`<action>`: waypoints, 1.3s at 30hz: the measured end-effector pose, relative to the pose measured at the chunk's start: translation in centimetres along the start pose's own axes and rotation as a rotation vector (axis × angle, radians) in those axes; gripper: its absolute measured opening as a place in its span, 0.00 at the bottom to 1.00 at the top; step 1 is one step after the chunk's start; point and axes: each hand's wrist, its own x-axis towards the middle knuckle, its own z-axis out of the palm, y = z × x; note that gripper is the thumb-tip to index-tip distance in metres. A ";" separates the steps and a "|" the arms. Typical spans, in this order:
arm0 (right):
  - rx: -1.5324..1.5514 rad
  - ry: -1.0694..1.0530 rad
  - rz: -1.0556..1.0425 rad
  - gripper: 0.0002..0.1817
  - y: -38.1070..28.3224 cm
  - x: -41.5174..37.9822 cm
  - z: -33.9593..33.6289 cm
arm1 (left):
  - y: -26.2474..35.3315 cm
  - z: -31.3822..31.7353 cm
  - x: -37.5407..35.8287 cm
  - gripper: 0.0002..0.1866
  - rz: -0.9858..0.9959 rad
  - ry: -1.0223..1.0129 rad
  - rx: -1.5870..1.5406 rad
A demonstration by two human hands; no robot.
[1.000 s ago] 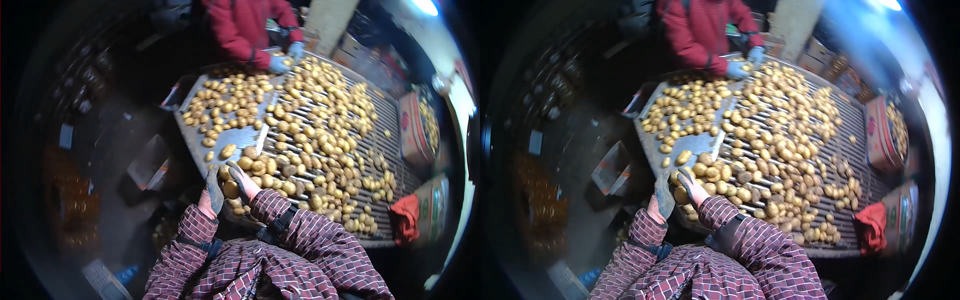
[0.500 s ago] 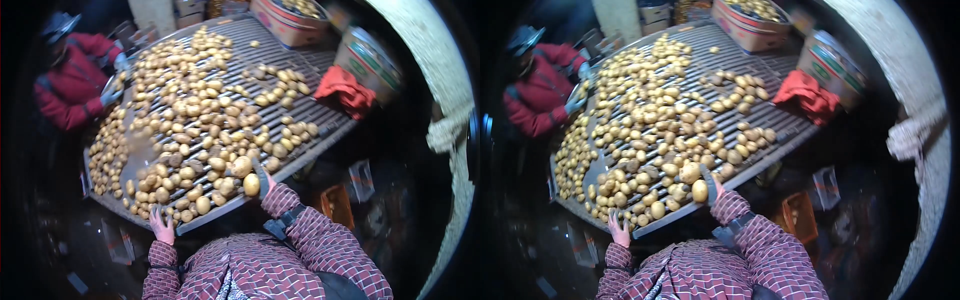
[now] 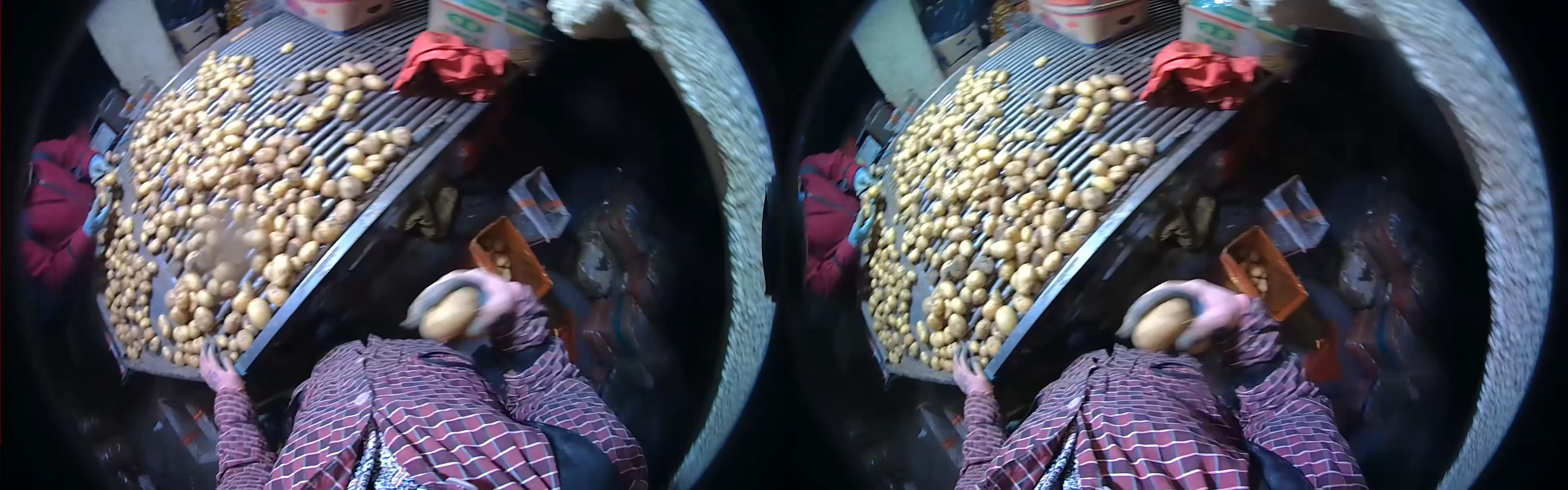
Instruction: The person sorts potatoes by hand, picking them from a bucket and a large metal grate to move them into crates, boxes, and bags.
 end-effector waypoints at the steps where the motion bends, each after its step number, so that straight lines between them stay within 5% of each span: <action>1: -0.045 0.046 0.124 0.31 0.5 0.0 1.3 | -0.5 0.3 0.1 0.23 0.013 0.006 -0.016; 5: 0.305 0.689 0.538 0.24 10.7 -3.9 -0.4 | -2.2 1.5 0.0 0.24 0.022 0.028 0.014; 11: 1.209 1.104 -0.139 0.14 20.8 -16.0 -6.4 | -2.1 1.6 -0.1 0.24 -0.057 0.012 0.075; 13: 1.056 1.465 -0.187 0.15 18.7 -17.9 -6.3 | -1.3 1.0 0.2 0.22 -0.038 -0.006 0.035; 16: 0.959 1.588 -0.521 0.18 21.9 -23.7 -12.7 | -2.9 2.1 0.1 0.22 -0.007 0.031 -0.045; 19: 0.824 1.761 -0.310 0.20 20.5 -22.6 -13.6 | -1.4 0.8 0.4 0.26 -0.077 -0.021 0.039; 24: 0.620 1.320 0.215 0.20 15.2 -11.3 -13.1 | -0.2 1.1 1.3 0.35 -0.330 0.117 -0.107; 25: 0.397 0.963 0.127 0.22 17.9 -11.2 -16.8 | -1.0 1.8 1.3 0.34 -0.328 0.134 -0.137; 26: 0.525 1.206 0.200 0.20 15.1 -5.5 -16.2 | -0.9 1.7 1.4 0.34 -0.328 0.130 -0.080; 27: 0.500 1.217 0.178 0.18 13.7 -1.1 -17.0 | -0.3 1.6 1.5 0.34 -0.325 0.120 -0.022; 30: -0.248 1.163 -0.255 0.16 6.2 13.4 -10.0 | 1.6 0.7 1.5 0.31 -0.388 0.136 0.021; 31: -0.531 1.037 -0.367 0.16 5.5 16.7 -8.1 | 0.9 1.3 1.4 0.29 -0.352 0.151 0.040; 34: -1.238 0.393 -0.278 0.21 8.4 23.3 -1.1 | 0.4 2.0 1.3 0.24 -0.323 0.238 0.037; 36: -1.370 -0.104 0.058 0.16 9.6 26.8 5.4 | 0.8 1.7 1.5 0.23 -0.370 0.217 0.016; 38: -1.488 -0.340 0.165 0.15 16.1 29.2 8.2 | 1.1 1.4 1.3 0.25 -0.383 0.205 -0.004; 39: -1.506 -0.255 0.218 0.16 19.2 29.4 9.5 | 1.2 1.4 1.2 0.27 -0.404 0.194 -0.019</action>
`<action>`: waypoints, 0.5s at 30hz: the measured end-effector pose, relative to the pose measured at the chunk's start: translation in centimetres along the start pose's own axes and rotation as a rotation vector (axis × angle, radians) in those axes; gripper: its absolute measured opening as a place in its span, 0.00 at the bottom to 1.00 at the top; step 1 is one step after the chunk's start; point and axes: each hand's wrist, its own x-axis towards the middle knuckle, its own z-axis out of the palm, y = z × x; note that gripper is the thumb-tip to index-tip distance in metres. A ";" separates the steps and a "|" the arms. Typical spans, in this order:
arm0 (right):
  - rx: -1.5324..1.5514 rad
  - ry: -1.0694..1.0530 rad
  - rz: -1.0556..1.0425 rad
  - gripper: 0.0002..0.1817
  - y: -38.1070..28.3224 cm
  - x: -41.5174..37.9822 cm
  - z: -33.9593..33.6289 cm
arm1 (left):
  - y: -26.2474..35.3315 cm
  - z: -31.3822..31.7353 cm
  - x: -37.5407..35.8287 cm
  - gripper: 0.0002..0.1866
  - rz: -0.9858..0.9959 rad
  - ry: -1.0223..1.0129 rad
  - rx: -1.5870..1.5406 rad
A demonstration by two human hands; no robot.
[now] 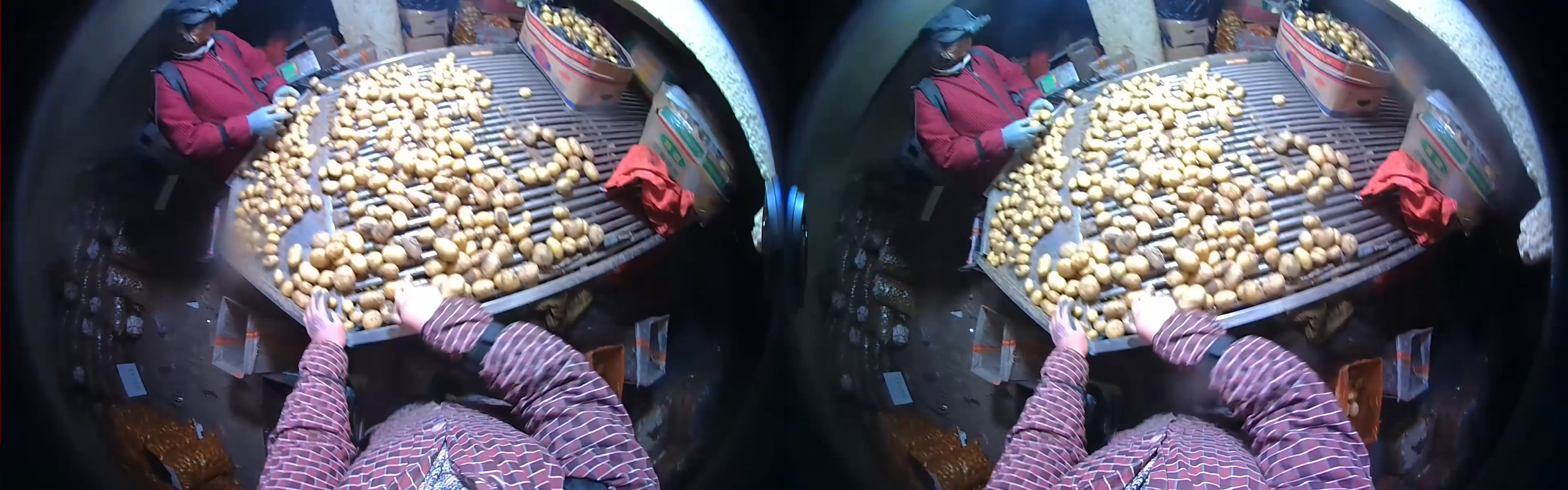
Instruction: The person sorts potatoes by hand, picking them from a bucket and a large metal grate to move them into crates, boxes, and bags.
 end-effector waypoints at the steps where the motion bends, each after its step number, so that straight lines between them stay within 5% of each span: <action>1: -0.106 0.144 0.001 0.18 -0.1 0.6 3.7 | 0.0 -0.1 0.0 0.28 0.006 0.002 -0.001; 4: -0.219 0.123 0.231 0.23 -1.5 3.0 7.1 | 0.3 -0.5 -0.1 0.29 0.001 -0.015 -0.024; 7: 0.090 -0.184 0.125 0.30 -0.7 1.6 0.3 | 0.6 -1.2 0.0 0.29 -0.017 -0.033 -0.031; 15: 1.769 -0.188 -0.023 0.41 7.7 -2.1 -1.7 | -0.3 -0.3 0.1 0.23 0.021 -0.025 -0.010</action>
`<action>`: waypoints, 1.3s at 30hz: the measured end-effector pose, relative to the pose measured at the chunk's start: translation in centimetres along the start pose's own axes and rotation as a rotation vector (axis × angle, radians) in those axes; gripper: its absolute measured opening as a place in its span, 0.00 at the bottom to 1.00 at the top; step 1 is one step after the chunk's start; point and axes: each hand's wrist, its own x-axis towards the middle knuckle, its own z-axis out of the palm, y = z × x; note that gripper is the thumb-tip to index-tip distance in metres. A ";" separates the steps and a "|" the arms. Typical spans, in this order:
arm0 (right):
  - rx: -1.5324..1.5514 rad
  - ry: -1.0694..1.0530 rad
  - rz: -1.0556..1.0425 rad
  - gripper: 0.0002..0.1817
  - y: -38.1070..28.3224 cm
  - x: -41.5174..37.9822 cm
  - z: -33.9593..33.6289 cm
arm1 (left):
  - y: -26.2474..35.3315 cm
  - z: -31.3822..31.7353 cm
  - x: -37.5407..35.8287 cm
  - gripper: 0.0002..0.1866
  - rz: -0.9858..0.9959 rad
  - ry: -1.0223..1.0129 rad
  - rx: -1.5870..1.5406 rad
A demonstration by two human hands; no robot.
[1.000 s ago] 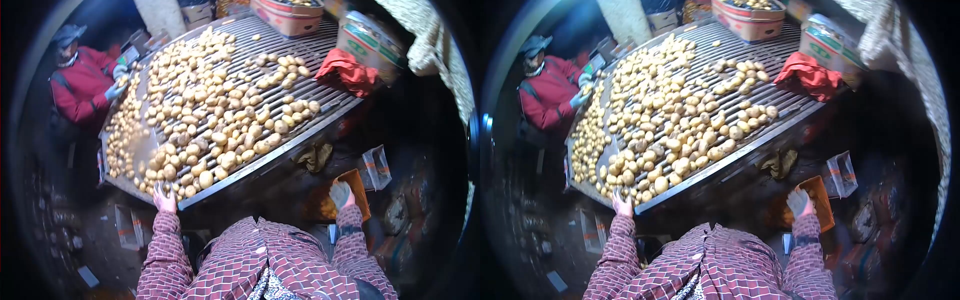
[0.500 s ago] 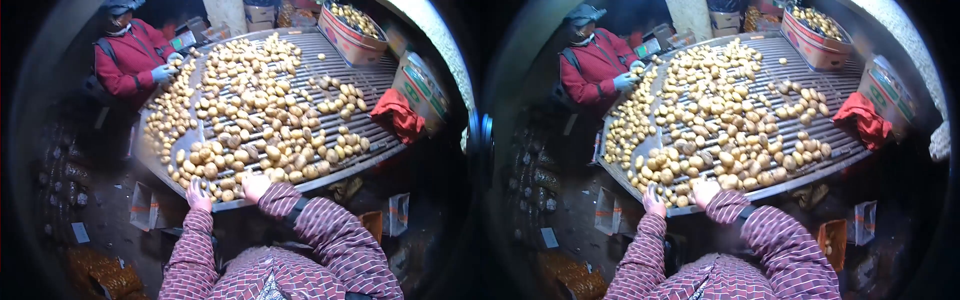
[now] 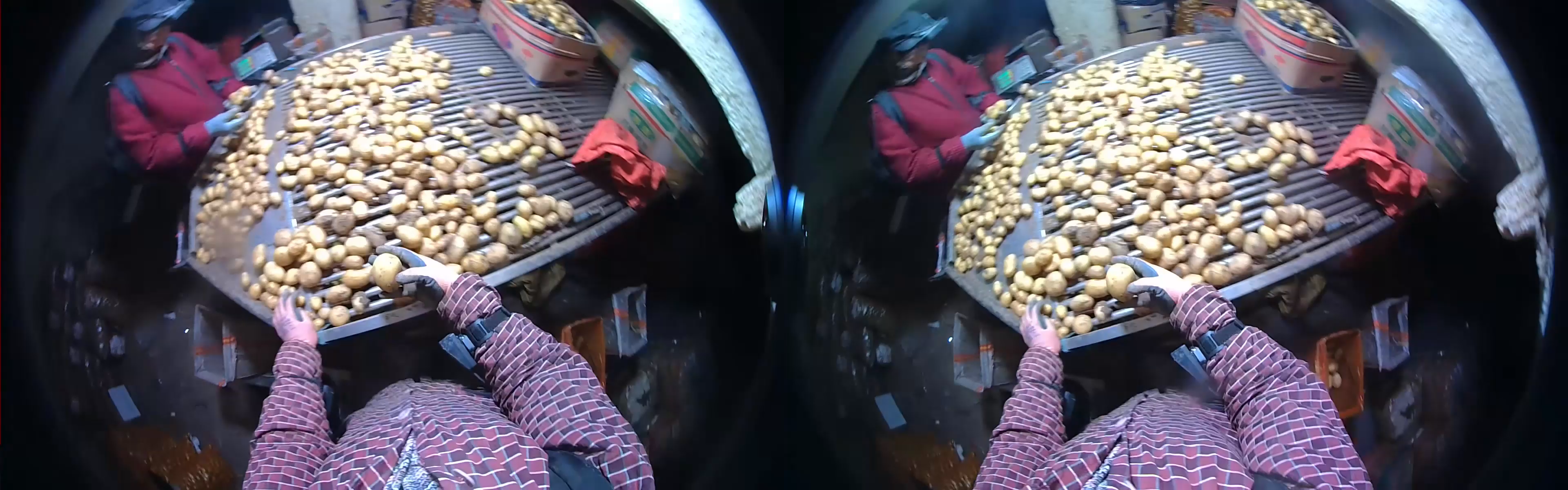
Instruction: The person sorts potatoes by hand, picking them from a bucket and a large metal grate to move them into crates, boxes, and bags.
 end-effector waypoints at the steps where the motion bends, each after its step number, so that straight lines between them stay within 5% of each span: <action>1: 0.118 -0.026 -0.002 0.45 -0.4 -1.2 -0.9 | -0.1 0.0 0.1 0.23 -0.002 -0.008 -0.017; 6: 0.367 0.076 -0.216 0.48 -1.5 -10.1 -2.5 | -0.6 0.3 0.4 0.23 0.003 -0.022 -0.030; 7: 0.408 0.114 -0.321 0.39 -2.1 -12.5 -2.3 | -0.6 0.2 0.5 0.23 -0.003 -0.036 -0.059; 9: 0.493 0.489 -0.291 0.30 0.0 -17.4 -5.1 | -0.9 0.6 0.4 0.23 0.040 0.014 -0.053; 11: 0.591 0.522 -0.427 0.25 1.1 -23.3 -7.2 | -0.5 -0.1 0.3 0.23 0.058 -0.026 -0.061; 12: 0.360 0.923 -0.461 0.24 1.3 -26.0 -6.4 | -0.5 0.0 0.3 0.23 0.037 -0.020 -0.036; 15: 0.718 0.826 -0.617 0.19 8.0 -37.9 -13.0 | 0.5 -0.6 0.3 0.23 -0.022 -0.050 -0.021; 16: 0.937 1.409 -0.735 0.20 9.6 -40.0 -13.6 | 0.4 -0.4 0.3 0.24 -0.024 -0.038 0.003; 17: 1.117 1.463 -0.829 0.25 13.1 -44.3 -16.6 | 0.4 -0.5 0.3 0.24 -0.002 -0.051 0.009; 18: 0.944 1.477 -0.770 0.34 14.6 -46.5 -16.2 | 0.0 -0.3 0.3 0.23 0.013 -0.032 0.010; 19: 1.091 1.471 -0.640 0.38 15.2 -48.5 -15.6 | -0.2 0.1 0.3 0.23 0.029 -0.012 0.006; 23: 0.488 1.502 -0.325 0.32 9.1 -40.7 -11.7 | 0.5 -0.3 0.4 0.22 -0.008 -0.050 0.034; 26: -0.204 1.362 -0.336 0.22 3.5 -28.7 -9.0 | 0.6 -0.4 0.3 0.22 -0.008 -0.047 0.007; 27: -0.409 1.217 -0.529 0.23 3.3 -24.5 -8.8 | 0.1 0.0 0.3 0.23 0.009 -0.036 -0.006; 29: -1.266 1.046 -0.416 0.29 0.1 -18.7 -6.0 | 0.4 -0.2 0.1 0.22 0.012 -0.009 -0.006; 31: -1.619 0.962 -0.127 0.37 -1.8 -13.0 -3.1 | -0.5 0.4 0.3 0.20 0.076 0.038 -0.029; 33: -1.717 0.892 0.116 0.48 -1.1 -8.1 -2.0 | -0.1 -0.5 0.3 0.24 0.047 -0.041 -0.024; 35: -1.907 0.716 0.208 0.49 -1.8 -5.5 1.5 | -0.5 0.3 0.1 0.30 -0.021 -0.079 0.018; 39: -1.989 0.335 0.091 0.50 -1.6 -1.9 1.7 | 1.9 -1.1 0.3 0.46 -0.073 -0.083 0.099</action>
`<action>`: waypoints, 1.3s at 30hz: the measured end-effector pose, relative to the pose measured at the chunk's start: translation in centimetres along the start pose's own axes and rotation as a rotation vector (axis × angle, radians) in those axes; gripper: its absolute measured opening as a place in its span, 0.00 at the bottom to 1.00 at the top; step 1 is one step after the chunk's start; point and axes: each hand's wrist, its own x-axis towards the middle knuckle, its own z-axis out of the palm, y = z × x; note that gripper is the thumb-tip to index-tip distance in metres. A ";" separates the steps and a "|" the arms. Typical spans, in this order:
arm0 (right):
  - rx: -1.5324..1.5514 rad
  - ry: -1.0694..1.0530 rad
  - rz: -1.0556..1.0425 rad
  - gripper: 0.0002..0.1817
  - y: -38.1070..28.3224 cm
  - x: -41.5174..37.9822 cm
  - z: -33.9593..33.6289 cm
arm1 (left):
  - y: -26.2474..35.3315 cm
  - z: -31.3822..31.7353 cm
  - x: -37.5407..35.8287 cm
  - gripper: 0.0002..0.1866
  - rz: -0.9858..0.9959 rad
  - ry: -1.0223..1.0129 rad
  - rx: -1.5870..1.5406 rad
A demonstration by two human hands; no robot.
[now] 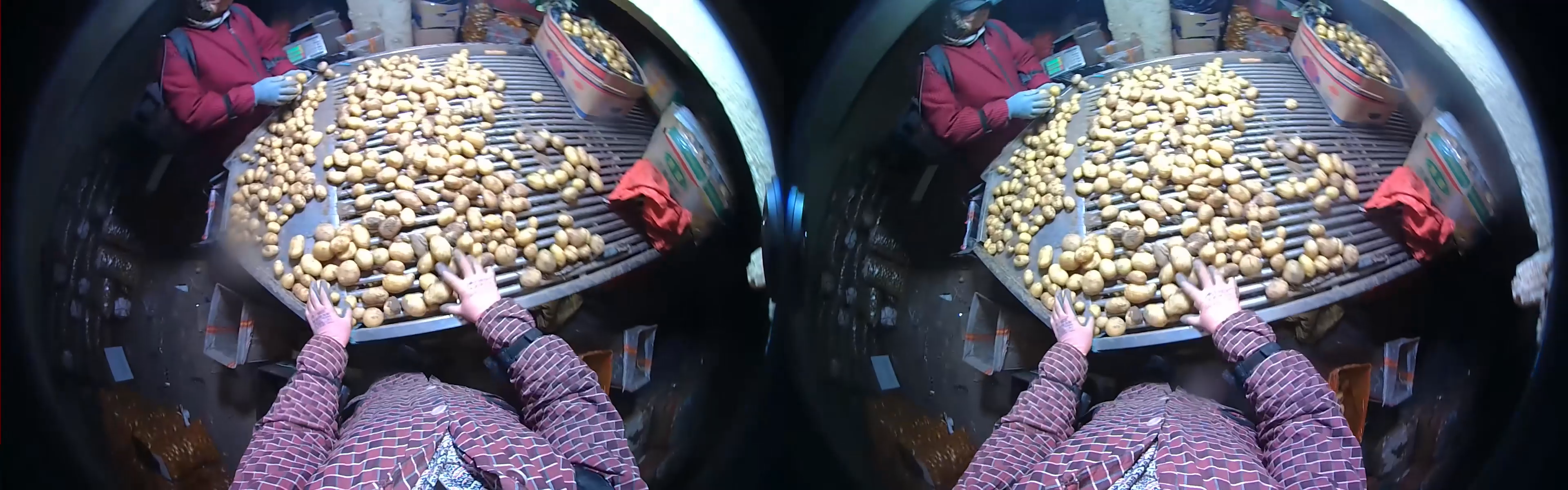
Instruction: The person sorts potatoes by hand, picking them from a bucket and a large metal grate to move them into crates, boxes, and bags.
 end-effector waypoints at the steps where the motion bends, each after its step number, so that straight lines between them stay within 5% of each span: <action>1: 0.023 0.062 -0.077 0.49 -0.6 1.2 0.4 | 0.6 -0.9 0.4 0.53 0.021 -0.025 -0.041; 5: -0.023 0.150 -0.257 0.40 -1.9 5.6 0.9 | 2.9 -2.1 6.1 0.55 -0.035 -0.073 -0.010; 9: 0.067 0.244 -0.205 0.35 -1.2 10.6 -0.6 | 10.0 -0.4 10.1 0.43 0.043 -0.164 0.069; 12: -0.032 0.121 -0.055 0.36 0.0 13.9 -2.6 | 14.8 -0.3 10.7 0.39 0.069 -0.177 0.075; 16: -0.094 0.126 0.140 0.44 5.4 15.7 -2.8 | 15.0 -1.1 11.0 0.35 0.455 -0.373 -0.380; 18: -0.009 0.133 0.248 0.47 6.2 15.3 -4.0 | 12.9 0.0 12.1 0.30 0.637 -0.286 -0.645; 20: 0.123 0.111 0.427 0.50 5.5 13.5 -5.1 | 9.0 -0.1 14.7 0.27 0.521 -0.101 -0.636; 22: 0.034 0.078 0.407 0.51 6.4 11.5 -2.8 | 5.8 -2.4 17.0 0.24 0.173 -0.156 -0.205; 24: 0.166 0.190 0.372 0.49 7.4 8.4 -0.1 | -1.4 3.2 18.8 0.20 0.310 -0.057 -0.337; 26: 0.264 0.171 0.399 0.47 7.6 5.2 0.8 | -2.7 0.2 20.0 0.19 0.372 -0.299 -0.306; 29: 0.162 0.200 0.351 0.31 7.7 0.4 2.0 | -4.6 -0.9 19.4 0.16 0.296 -0.335 -0.291; 32: 0.230 0.130 0.386 0.25 6.6 -2.2 1.9 | -5.4 -2.6 17.9 0.17 0.211 -0.314 -0.380; 36: 0.348 0.100 0.396 0.36 3.6 -3.5 1.8 | -5.1 -2.9 13.8 0.22 0.260 -0.042 -0.408; 39: 0.385 -0.010 0.422 0.48 1.7 -2.7 1.1 | -1.8 -3.6 10.1 0.24 0.345 -0.120 -0.438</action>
